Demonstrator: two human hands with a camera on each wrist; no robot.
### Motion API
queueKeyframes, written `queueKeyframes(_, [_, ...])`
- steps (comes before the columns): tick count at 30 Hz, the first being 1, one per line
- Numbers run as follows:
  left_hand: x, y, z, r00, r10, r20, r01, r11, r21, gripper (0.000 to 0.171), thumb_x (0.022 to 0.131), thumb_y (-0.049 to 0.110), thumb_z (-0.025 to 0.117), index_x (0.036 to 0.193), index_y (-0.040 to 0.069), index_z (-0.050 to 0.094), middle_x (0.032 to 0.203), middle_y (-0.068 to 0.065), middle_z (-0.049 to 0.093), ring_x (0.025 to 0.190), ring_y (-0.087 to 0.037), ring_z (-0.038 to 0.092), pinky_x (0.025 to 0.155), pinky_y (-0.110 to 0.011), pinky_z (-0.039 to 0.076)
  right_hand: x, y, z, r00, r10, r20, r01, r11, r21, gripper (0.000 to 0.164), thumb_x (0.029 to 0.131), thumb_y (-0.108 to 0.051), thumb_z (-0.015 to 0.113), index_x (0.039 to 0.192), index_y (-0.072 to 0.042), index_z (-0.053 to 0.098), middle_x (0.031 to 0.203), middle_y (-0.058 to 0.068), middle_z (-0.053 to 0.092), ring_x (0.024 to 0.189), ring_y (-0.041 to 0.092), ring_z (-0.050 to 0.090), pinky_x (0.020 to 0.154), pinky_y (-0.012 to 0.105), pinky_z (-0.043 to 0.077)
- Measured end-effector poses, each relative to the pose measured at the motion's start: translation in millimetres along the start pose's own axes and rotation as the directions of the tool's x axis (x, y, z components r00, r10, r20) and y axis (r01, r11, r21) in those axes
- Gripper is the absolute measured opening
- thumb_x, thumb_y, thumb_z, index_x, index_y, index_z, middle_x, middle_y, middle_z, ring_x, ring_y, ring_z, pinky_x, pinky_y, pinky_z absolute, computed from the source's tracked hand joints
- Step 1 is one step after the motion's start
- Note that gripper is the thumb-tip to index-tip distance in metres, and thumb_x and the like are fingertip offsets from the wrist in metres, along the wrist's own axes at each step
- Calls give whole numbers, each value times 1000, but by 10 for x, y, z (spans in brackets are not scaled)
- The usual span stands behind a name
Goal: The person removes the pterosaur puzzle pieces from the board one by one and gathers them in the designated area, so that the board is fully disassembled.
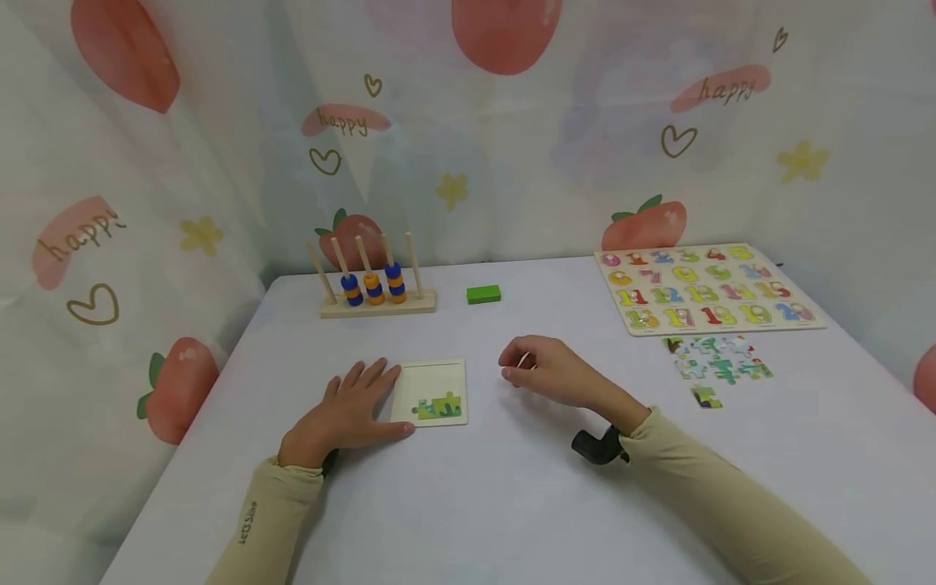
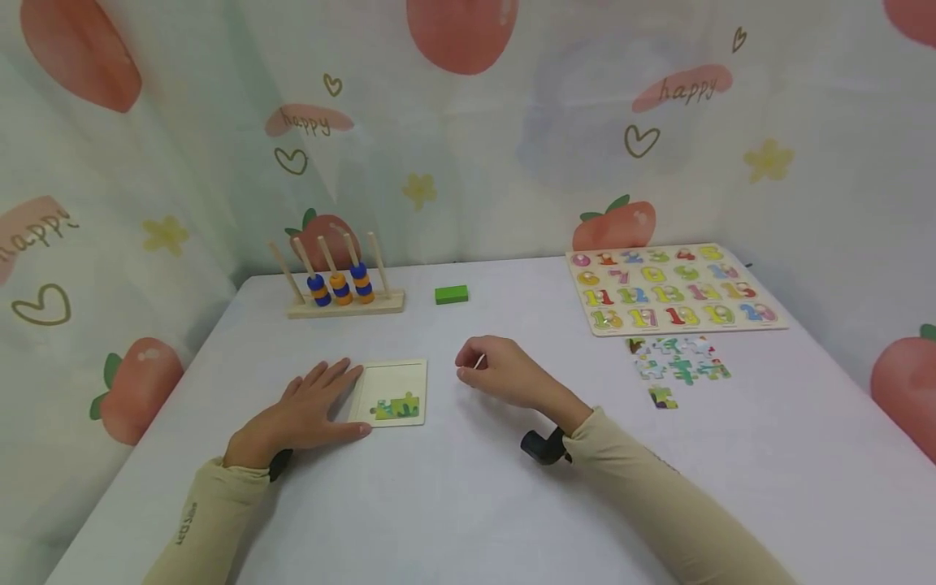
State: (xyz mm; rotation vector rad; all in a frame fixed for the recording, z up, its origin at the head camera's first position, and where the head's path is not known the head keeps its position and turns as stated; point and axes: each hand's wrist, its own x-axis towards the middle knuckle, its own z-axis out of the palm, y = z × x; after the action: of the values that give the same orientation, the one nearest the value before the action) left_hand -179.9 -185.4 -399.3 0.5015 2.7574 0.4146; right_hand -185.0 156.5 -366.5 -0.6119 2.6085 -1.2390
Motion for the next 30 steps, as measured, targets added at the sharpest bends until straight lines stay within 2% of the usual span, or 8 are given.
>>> queueKeyframes(7, [25, -22, 19, 1000, -26, 16, 26, 999, 24, 106, 92, 68, 73, 171, 14, 29, 177, -17, 19, 161, -49, 9, 122, -75, 8, 215, -189, 281, 991, -117, 66, 117, 993, 5, 16, 101, -4, 67, 115, 1, 71, 110, 7, 72, 101, 21, 66, 85, 35, 57])
queueKeyframes(11, [28, -16, 20, 999, -37, 24, 36, 999, 24, 107, 91, 69, 73, 171, 14, 29, 177, -17, 19, 161, -49, 9, 122, -75, 7, 317, -254, 417, 977, -175, 121, 174, 985, 24, 17, 100, 2, 63, 116, 3, 70, 115, 14, 72, 105, 22, 67, 93, 37, 57])
queueKeyframes(16, [30, -4, 7, 999, -31, 22, 30, 999, 31, 106, 92, 69, 73, 171, 13, 29, 177, -18, 19, 160, -49, 10, 122, -75, 9, 396, -273, 519, 958, -232, 171, 225, 972, 59, 23, 95, 10, 60, 116, 6, 68, 118, 17, 72, 108, 25, 71, 95, 36, 57])
queueKeyframes(24, [40, -1, -19, 1000, -10, 21, 9, 1000, 30, 105, 93, 67, 73, 171, 11, 29, 176, -19, 19, 160, -50, 10, 121, -76, 9, 411, -298, 572, 960, -218, 174, 217, 976, 27, 28, 90, 10, 54, 111, 5, 71, 114, 13, 73, 102, 22, 69, 87, 30, 56])
queueKeyframes(30, [36, -11, -8, 1000, -14, 21, 14, 999, 30, 105, 93, 67, 73, 171, 12, 29, 176, -19, 19, 160, -50, 10, 121, -76, 9, 478, -299, 629, 963, -185, 195, 195, 980, -34, 22, 93, 7, 62, 111, 2, 74, 109, 8, 73, 97, 17, 67, 85, 30, 56])
